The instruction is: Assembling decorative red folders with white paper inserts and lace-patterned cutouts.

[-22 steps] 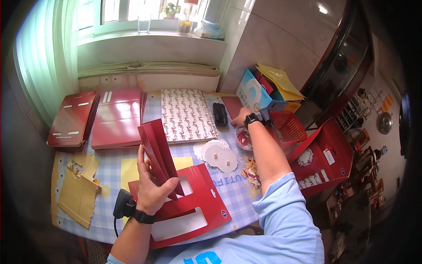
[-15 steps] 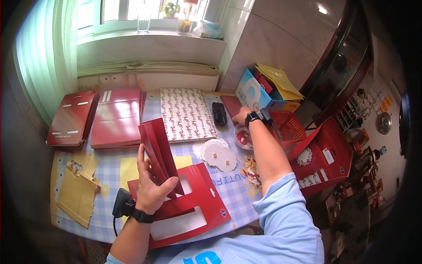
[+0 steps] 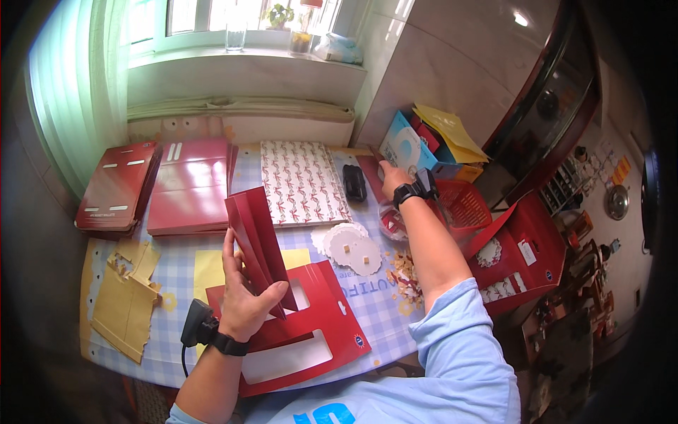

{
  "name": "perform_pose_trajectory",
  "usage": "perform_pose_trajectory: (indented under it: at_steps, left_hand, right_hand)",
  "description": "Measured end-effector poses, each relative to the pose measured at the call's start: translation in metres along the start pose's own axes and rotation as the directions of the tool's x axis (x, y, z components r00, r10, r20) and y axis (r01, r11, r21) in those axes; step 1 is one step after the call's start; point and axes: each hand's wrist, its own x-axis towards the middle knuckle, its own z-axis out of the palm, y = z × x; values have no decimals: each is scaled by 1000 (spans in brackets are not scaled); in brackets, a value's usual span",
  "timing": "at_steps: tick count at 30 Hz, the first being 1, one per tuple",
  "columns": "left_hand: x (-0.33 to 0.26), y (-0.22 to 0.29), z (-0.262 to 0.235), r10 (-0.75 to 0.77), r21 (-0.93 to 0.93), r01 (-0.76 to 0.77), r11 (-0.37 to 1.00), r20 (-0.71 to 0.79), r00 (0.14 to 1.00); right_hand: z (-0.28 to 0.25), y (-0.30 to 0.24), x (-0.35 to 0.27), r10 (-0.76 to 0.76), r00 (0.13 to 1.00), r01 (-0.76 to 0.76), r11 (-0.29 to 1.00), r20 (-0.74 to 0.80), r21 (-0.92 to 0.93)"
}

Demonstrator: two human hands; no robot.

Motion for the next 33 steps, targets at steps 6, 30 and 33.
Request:
perform_pose_trajectory:
  at_steps: [6,30,33]
  left_hand:
    - [2,-1,2,-2,-47,2,999,1,1000]
    - [-8,19,-5,81,-454,42,890,248,966]
    - [-11,15,-10,77,-454,56,889,269,960]
  right_hand:
    - [-27,-11,-8,16,976,-14,1000,-215,11]
    - [5,-86,-198,-706,602,-714,-266,373,648]
    - [12,-86,-197,-764,539,-761,-260,355,595]
